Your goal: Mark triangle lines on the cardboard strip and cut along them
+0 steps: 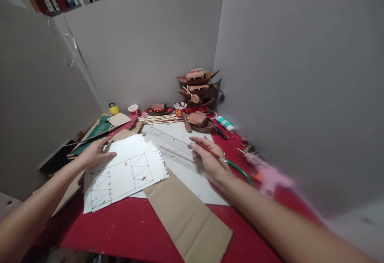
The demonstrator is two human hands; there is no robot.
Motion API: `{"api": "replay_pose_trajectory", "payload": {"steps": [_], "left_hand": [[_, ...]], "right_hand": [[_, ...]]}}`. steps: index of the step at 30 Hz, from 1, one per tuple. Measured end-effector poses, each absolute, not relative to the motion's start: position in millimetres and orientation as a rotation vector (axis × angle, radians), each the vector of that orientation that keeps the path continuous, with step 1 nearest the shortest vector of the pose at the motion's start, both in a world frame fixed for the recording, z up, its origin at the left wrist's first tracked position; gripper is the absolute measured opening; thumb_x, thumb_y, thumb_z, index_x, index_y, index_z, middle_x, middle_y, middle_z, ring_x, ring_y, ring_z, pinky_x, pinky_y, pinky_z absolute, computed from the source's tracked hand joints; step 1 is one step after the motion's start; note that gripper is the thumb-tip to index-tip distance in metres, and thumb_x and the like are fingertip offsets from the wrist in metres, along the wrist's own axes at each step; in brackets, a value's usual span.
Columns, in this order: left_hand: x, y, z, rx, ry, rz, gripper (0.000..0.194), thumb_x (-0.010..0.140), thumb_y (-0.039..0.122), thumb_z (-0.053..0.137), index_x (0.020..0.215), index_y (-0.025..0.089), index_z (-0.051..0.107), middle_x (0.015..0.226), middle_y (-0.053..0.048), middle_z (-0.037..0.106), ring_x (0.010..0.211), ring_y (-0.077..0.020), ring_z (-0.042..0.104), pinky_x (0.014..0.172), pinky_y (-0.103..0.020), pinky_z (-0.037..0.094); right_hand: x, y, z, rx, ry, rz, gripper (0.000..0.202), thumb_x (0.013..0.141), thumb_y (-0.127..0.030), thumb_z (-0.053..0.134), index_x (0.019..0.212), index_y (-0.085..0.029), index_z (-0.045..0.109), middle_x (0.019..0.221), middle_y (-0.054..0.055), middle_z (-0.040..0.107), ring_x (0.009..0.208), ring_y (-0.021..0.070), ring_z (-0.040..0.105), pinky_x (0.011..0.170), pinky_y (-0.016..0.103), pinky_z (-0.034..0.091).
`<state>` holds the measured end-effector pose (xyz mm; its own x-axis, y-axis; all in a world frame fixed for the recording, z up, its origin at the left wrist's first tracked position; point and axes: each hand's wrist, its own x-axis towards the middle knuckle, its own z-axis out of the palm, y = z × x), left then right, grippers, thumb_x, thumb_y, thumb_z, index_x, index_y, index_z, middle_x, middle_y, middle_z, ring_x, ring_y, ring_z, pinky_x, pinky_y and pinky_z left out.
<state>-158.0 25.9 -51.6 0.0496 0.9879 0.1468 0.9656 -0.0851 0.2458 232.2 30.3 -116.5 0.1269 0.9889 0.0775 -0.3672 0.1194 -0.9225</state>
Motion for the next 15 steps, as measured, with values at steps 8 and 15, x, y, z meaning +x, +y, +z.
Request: {"api": "replay_pose_trajectory", "payload": {"steps": [8, 15], "left_hand": [[-165.5, 30.4, -41.4, 1.966, 2.032, 0.321, 0.033, 0.095, 0.034, 0.064, 0.123, 0.017, 0.060, 0.124, -0.009, 0.062, 0.103, -0.0260, 0.065, 0.086, -0.045, 0.056], [-220.1, 3.1, -28.9, 1.850, 2.129, 0.582, 0.032, 0.097, 0.037, 0.061, 0.121, 0.016, 0.061, 0.116, -0.007, 0.065, 0.094, -0.0236, 0.067, 0.078, -0.040, 0.058]], "right_hand": [[232.5, 28.6, -112.8, -0.910, -0.912, 1.213, 0.035, 0.060, -0.030, 0.081, 0.091, -0.018, 0.072, 0.062, -0.004, 0.058, 0.049, 0.0090, 0.045, 0.044, 0.023, 0.037], [234.8, 31.2, -116.1, -0.905, -0.922, 1.196, 0.038, 0.060, -0.033, 0.083, 0.093, -0.018, 0.072, 0.063, -0.004, 0.060, 0.050, 0.0091, 0.047, 0.046, 0.023, 0.037]]}}
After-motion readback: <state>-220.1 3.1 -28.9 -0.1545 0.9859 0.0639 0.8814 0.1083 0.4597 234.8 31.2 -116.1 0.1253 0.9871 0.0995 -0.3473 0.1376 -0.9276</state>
